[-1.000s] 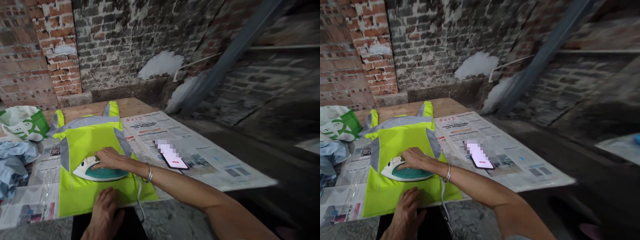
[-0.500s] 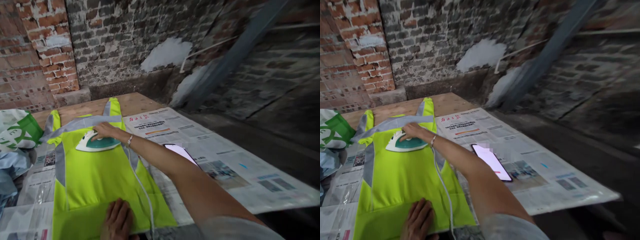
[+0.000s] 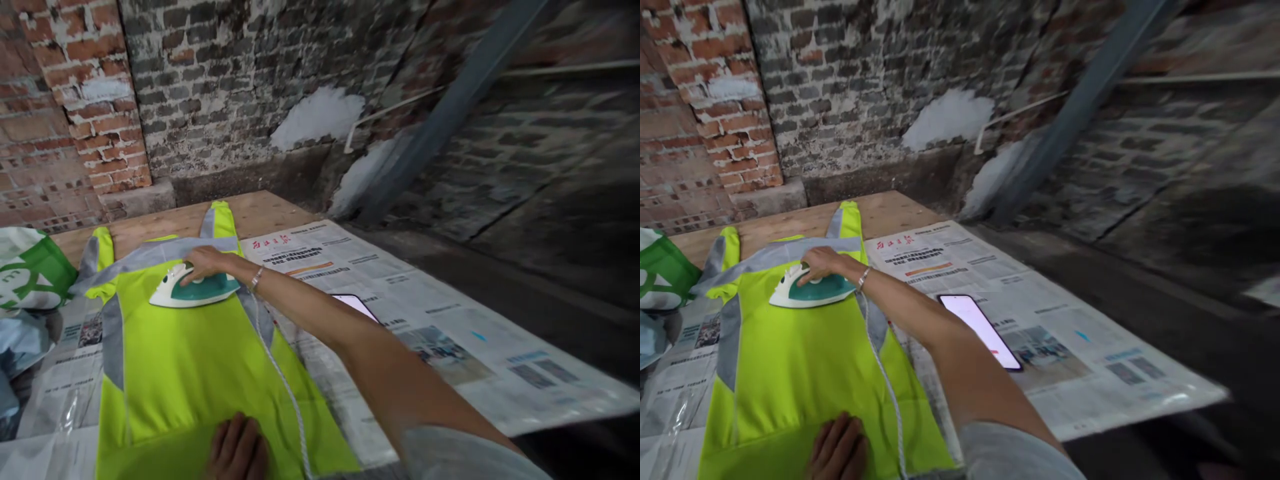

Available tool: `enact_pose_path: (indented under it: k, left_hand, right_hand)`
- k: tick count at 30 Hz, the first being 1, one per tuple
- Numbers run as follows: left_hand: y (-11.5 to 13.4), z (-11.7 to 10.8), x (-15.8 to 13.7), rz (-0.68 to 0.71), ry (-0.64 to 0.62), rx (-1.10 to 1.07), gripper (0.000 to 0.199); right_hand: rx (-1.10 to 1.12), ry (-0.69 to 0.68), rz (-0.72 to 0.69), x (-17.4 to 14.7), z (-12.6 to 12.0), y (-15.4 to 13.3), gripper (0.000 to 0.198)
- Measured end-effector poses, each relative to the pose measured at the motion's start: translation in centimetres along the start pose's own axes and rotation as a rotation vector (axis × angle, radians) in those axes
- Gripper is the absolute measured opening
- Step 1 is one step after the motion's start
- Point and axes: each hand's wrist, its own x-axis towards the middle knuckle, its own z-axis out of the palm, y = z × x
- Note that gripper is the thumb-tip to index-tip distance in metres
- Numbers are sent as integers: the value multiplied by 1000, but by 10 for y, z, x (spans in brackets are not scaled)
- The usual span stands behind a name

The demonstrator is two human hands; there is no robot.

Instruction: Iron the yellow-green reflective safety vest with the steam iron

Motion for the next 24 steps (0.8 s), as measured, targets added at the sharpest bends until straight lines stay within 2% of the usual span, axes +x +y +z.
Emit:
enact_pose_path:
  k: [2, 4, 8, 12, 14, 17, 22, 24]
  left_hand:
    - [2, -5, 9, -18, 19, -13, 51]
    - [5, -11, 15, -47, -65, -15, 49]
    - [10, -21, 16, -78, -205, -1, 58]
    - [10, -22, 13, -92, -223, 3, 58]
    - [8, -19, 11, -88, -203, 10, 59]
    - [4, -11, 6, -48, -173, 29, 59]
    - [-5, 14, -13, 50, -8, 76, 57]
    - [-6, 22, -20, 71, 2, 98, 58]
  right_hand:
    - [3, -19, -40, -32, 4, -22, 56]
    - [16, -48, -82, -67, 8, -45, 52]
    - [23, -97, -136, -127, 18, -86, 50]
    - [13, -79, -134, -153, 28, -106, 50]
    - [14, -54, -113, -148, 30, -108, 52]
    - [11, -12, -56, -120, 30, -101, 56]
    - [1, 75, 78, -37, 22, -81, 65]
    - [-3, 112, 127, -2, 18, -75, 67]
